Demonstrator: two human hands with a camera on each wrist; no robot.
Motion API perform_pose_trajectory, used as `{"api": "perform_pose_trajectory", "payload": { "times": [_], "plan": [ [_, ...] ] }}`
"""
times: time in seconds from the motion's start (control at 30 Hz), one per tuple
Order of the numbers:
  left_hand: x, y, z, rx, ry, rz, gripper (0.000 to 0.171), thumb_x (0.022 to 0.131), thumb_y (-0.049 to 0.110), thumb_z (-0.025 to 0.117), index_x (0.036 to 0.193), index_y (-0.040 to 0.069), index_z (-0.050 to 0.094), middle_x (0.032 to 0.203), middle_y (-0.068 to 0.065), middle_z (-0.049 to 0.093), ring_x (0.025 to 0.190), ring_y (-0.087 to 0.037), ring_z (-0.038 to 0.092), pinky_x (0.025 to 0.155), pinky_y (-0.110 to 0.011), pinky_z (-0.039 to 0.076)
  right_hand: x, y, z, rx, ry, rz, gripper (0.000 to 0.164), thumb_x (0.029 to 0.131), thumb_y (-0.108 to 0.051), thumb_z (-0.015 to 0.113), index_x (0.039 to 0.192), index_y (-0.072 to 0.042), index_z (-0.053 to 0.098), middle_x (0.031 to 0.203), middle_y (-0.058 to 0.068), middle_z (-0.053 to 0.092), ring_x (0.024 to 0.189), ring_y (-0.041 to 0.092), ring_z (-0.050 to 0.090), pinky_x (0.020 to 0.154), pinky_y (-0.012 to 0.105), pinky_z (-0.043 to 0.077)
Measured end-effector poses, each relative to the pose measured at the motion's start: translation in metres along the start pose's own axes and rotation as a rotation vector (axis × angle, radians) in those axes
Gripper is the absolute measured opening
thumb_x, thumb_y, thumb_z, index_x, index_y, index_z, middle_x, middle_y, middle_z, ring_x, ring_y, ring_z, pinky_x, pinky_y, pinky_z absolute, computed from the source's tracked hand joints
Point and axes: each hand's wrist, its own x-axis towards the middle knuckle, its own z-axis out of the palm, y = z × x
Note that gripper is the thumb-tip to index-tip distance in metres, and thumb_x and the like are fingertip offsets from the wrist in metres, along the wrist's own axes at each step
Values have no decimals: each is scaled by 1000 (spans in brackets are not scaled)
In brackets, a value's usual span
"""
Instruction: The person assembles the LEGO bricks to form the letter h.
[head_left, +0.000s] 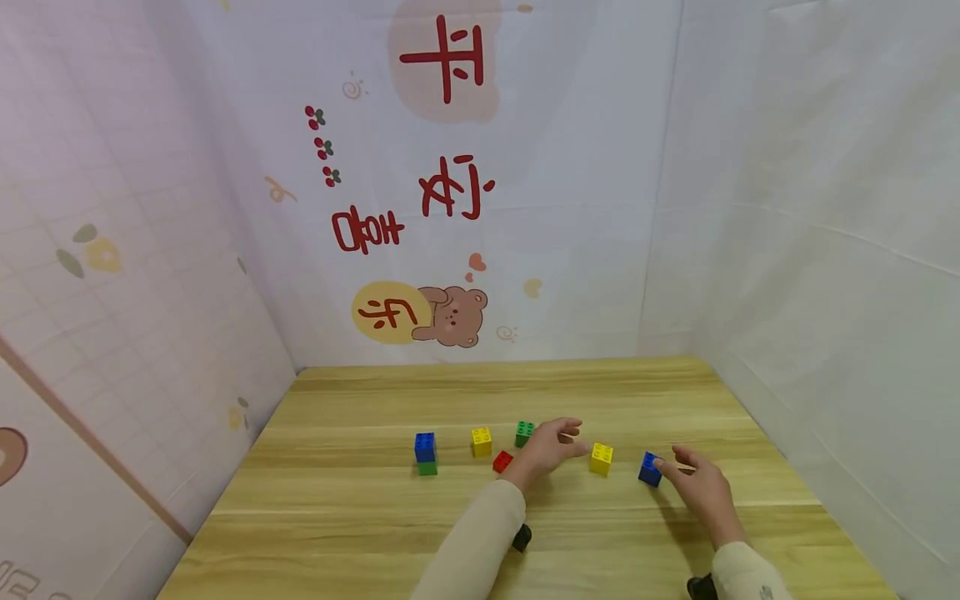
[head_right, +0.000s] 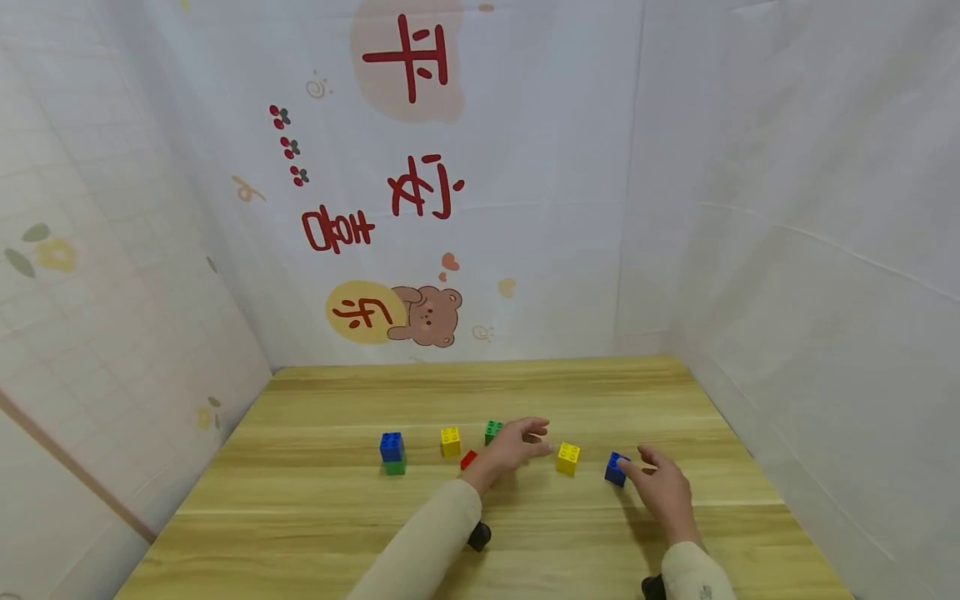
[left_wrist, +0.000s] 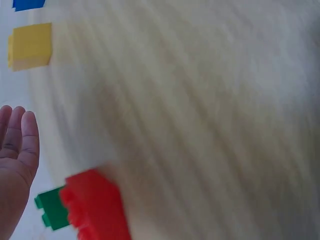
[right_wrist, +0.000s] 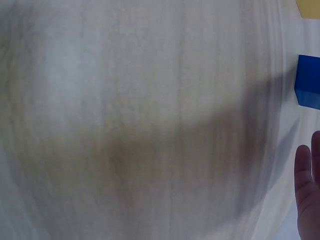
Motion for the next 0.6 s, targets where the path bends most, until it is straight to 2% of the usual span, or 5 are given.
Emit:
{"api": "perform_pose_trajectory", "payload": {
  "times": [0.17, 0.37, 0.6],
  "plan": [
    [7, -8, 13, -15, -17, -25, 53, 91, 26, 75, 139, 11, 58, 127, -2, 62, 111, -18, 59, 92, -38, 51, 3, 6, 6, 8, -25, -4, 76, 97, -42, 63, 147, 8, 37, 146, 33, 38, 128, 48, 46, 100, 59, 41],
    [11, -14, 21, -44, -44, -70, 54, 89, 25, 77, 138, 13, 58, 128, -1, 61, 117, -23, 57, 94, -40, 50, 6, 11, 11, 12, -27, -7, 71, 96, -36, 66, 144, 10, 41, 142, 34, 43, 126, 48, 49, 99, 59, 41],
    [18, -21, 25, 15, -39, -96, 53, 87, 27, 79, 136, 18, 61, 122, 4, 62, 110, -14, 57, 94, -35, 48, 9, 11, 14, 22, -5, -46, 62, 96, -25, 67, 140, 11, 45, 138, 33, 48, 121, 48, 53, 96, 57, 45]
  ]
}}
